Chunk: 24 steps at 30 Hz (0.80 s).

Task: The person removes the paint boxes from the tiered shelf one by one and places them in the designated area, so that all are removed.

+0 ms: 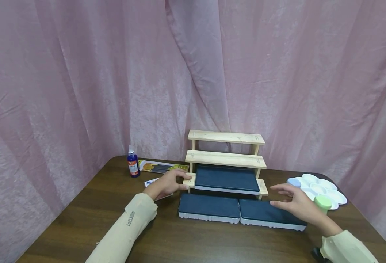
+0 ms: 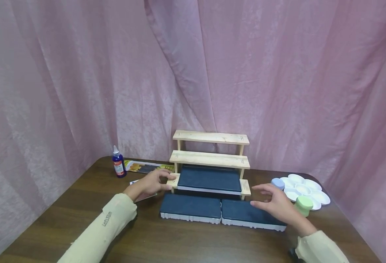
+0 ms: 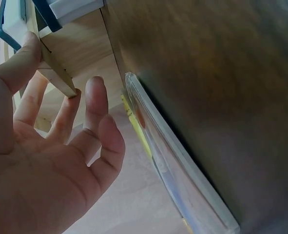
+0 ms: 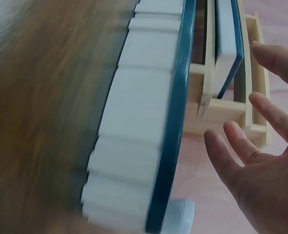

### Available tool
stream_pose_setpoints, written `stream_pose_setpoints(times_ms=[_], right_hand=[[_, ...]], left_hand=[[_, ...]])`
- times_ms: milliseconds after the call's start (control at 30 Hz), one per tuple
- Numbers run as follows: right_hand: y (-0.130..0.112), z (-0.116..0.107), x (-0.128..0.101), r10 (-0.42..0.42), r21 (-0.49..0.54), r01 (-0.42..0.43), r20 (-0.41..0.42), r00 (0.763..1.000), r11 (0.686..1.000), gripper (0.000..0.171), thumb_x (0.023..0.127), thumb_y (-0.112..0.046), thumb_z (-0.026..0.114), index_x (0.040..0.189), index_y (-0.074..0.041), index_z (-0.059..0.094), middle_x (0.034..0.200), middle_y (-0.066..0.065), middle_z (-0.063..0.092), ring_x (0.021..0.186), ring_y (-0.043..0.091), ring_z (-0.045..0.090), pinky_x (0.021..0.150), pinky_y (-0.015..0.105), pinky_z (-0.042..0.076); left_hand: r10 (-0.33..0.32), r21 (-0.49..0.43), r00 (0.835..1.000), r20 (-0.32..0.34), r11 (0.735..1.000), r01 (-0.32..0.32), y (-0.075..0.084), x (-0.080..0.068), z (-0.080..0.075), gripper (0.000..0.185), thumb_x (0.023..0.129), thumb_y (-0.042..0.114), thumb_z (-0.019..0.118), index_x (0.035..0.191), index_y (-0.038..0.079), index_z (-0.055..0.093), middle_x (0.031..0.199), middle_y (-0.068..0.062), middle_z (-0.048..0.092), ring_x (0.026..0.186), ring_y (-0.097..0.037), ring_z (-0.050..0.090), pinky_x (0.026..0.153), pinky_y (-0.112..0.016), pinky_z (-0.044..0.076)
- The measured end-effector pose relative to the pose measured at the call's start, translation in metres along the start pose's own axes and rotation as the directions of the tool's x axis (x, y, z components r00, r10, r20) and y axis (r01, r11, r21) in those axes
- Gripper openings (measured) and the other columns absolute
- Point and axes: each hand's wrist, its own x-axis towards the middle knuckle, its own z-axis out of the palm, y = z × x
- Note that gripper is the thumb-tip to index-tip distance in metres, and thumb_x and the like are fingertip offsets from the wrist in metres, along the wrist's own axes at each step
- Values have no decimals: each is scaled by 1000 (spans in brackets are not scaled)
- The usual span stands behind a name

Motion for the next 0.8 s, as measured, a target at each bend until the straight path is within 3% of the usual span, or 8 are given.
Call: stream_pose_setpoints(times_ms=[167, 600, 800], right_hand=[[-4, 9, 9, -36, -16, 35, -17, 999, 999, 49, 83, -22, 81, 123, 0, 64, 124, 22, 62, 115, 47, 57, 88, 66, 47], [-20, 25, 20, -62, -104, 59, -31, 998, 993, 52, 81, -29, 84, 124, -4, 67, 129, 22, 57, 117, 44, 54, 87, 65, 48], [-26, 30, 26, -7, -136, 8, 5, 1000, 991, 51, 82, -34, 82, 124, -8, 67, 133, 23, 54, 120, 47, 46, 89, 68, 42]], left_hand=[[5, 10, 1000, -8, 1000, -5, 0, 0, 0, 36, 84, 18, 81, 119, 18, 74, 141, -8, 54, 134, -34, 43, 112, -52, 32], [0, 7, 1000, -13, 1000, 1, -1, 1, 2, 36, 84, 19, 81, 119, 19, 74, 141, -8, 54, 134, -34, 43, 111, -52, 33], [0, 14, 1000, -11, 1000, 0, -2, 1, 2, 36, 84, 19, 81, 119, 19, 74, 140, -8, 55, 134, -34, 43, 111, -52, 32]])
